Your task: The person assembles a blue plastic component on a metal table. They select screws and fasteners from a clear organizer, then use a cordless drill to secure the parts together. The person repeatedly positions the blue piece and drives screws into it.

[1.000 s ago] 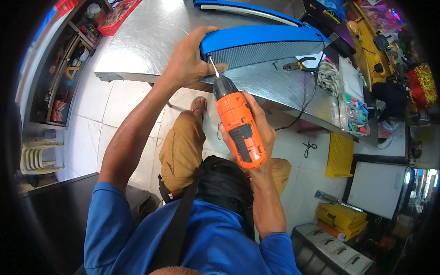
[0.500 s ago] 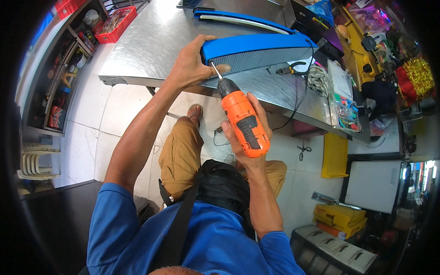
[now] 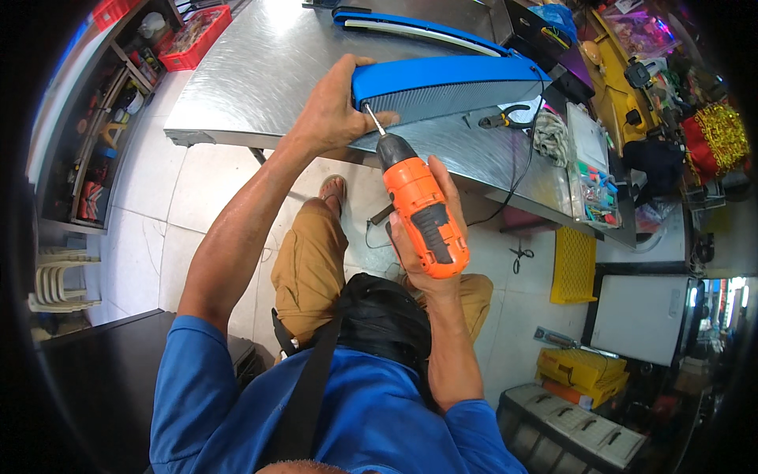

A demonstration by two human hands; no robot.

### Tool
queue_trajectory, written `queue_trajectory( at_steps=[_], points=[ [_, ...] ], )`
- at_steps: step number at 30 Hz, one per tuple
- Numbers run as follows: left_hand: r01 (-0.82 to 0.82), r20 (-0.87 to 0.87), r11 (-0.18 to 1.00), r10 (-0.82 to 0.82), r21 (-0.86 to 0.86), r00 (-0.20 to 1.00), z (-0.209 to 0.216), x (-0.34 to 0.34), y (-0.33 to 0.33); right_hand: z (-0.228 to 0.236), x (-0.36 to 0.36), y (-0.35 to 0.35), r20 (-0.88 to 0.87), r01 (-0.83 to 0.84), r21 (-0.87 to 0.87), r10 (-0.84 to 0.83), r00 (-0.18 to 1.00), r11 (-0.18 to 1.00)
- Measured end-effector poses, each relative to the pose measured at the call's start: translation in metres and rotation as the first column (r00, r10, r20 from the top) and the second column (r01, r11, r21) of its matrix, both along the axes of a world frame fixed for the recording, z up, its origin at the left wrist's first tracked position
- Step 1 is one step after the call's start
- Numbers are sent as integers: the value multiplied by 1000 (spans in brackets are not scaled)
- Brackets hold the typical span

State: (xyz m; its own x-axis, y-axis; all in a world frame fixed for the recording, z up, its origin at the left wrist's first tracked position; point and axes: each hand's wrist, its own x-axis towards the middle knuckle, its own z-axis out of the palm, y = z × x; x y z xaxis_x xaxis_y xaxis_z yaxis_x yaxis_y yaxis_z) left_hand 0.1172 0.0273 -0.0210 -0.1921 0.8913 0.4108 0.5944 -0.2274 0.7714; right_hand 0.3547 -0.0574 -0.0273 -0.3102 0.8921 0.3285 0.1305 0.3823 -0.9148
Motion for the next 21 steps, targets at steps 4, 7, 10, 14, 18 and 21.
queue_trajectory(
  at_steps=[4, 7, 10, 14, 18, 21],
  points=[
    [-16, -15, 998, 17, 66, 1000, -8, 2, 3, 12, -7, -8, 106, 4, 19, -6, 994, 1000],
    [-23, -26, 997, 25, 77, 999, -7, 3, 4, 9, -7, -7, 137, -16, 57, 8, 991, 998],
    [-31, -28, 995, 34, 97, 999, -7, 4, 3, 7, -10, -9, 113, 19, 37, -24, 993, 999],
    [-32, -34, 994, 36, 101, 999, -9, 3, 1, 5, -6, -6, 135, 2, 61, -10, 991, 998],
    [-19, -45, 995, 24, 101, 999, -10, 2, 3, 6, -5, -6, 123, -3, 139, -14, 992, 990],
    [-13, -48, 995, 18, 99, 999, -11, 0, 4, 9, -3, -7, 124, -4, 151, -15, 992, 988]
  ],
)
